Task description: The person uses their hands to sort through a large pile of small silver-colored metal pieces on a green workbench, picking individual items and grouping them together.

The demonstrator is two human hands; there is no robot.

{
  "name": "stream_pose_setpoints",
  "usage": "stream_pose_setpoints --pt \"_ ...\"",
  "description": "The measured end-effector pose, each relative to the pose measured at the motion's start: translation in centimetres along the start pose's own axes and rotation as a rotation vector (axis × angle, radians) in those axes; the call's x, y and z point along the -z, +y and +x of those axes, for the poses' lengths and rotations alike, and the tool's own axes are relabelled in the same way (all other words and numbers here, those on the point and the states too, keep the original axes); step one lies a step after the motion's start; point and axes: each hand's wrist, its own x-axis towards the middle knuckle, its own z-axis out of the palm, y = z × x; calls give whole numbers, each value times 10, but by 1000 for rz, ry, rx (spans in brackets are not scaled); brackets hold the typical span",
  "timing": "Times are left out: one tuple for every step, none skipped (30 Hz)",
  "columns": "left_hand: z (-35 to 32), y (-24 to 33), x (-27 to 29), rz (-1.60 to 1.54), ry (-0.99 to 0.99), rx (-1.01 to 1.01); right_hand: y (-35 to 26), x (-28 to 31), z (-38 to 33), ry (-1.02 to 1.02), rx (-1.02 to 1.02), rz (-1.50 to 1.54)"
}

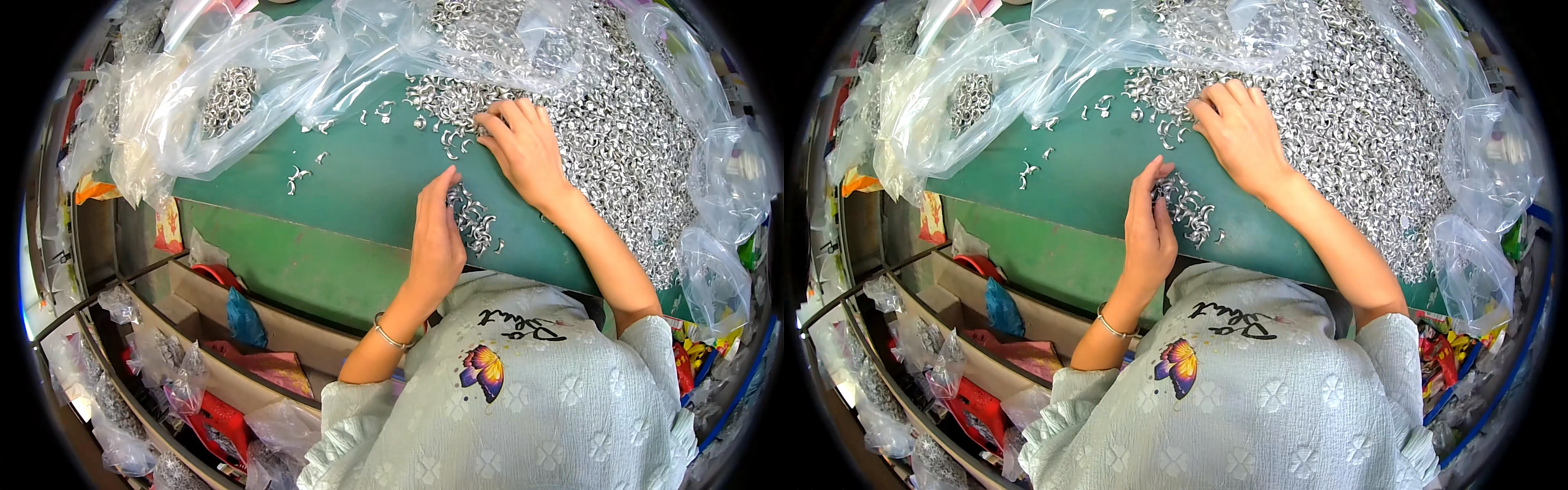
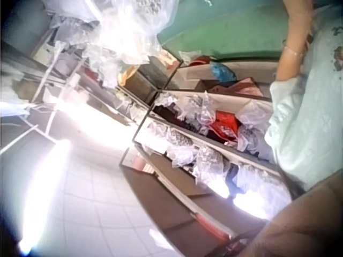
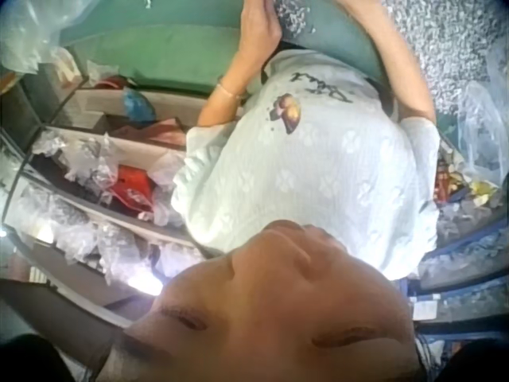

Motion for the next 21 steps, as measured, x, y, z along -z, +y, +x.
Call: stream_pose_setpoints --pt "1 0 -3 27 18 -22 -3 4 -3 -7 -20 20" --pt "1 0 -5 51 35 -42 -7 8 -7 -28 -24 89" --pt "1 0 -6 -7 46 -15 -12 13 -12 -50 -27 158" --pt "0 1 -6 -65 58 12 -15 16 -15 -71 -30 227" --pt "-1 2 -7 -123 69 39 -14 18 -18 -82 -34 326" --pt "-5 2 -4 -166 152 51 -14 22 -21 -127 -63 431" --pt "-13 2 1 -209 237 64 -15 27 -24 -173 -92 536" --pt "-20 2 4 -255 320 71 -15 32 -24 -214 -120 634" --pt "-34 10 6 -408 294 126 -18 37 -23 -290 -169 746" --pt "-48 18 9 -562 267 181 -21 34 -21 -302 -147 782" --pt "-60 19 12 -697 163 314 -26 27 -22 -314 -123 817" --pt "-73 16 15 -824 54 452 -31 22 -23 -325 -103 857" --pt "-81 11 16 -950 -59 590 -33 17 -24 -370 -85 866" --pt "-89 3 16 -1041 -141 721 -35 10 -24 -376 -20 826" --pt "-95 -8 14 -1130 -234 846 -34 3 -23 -374 43 779" --pt "-103 -22 12 -1216 -330 973 -34 -1 -24 -370 105 731" --pt "-113 -38 5 -1303 -412 1031 -34 -1 -26 -389 99 745" --pt "-112 -38 -1 -1383 -428 1082 -33 1 -28 -423 105 758" --pt "-108 -39 -8 -1462 -445 1133 -32 4 -32 -456 111 770" --pt "-100 -41 -14 -1538 -471 1184 -30 7 -34 -483 111 777" --pt "-91 -44 -15 -1536 -526 1138 -31 8 -33 -476 93 791"
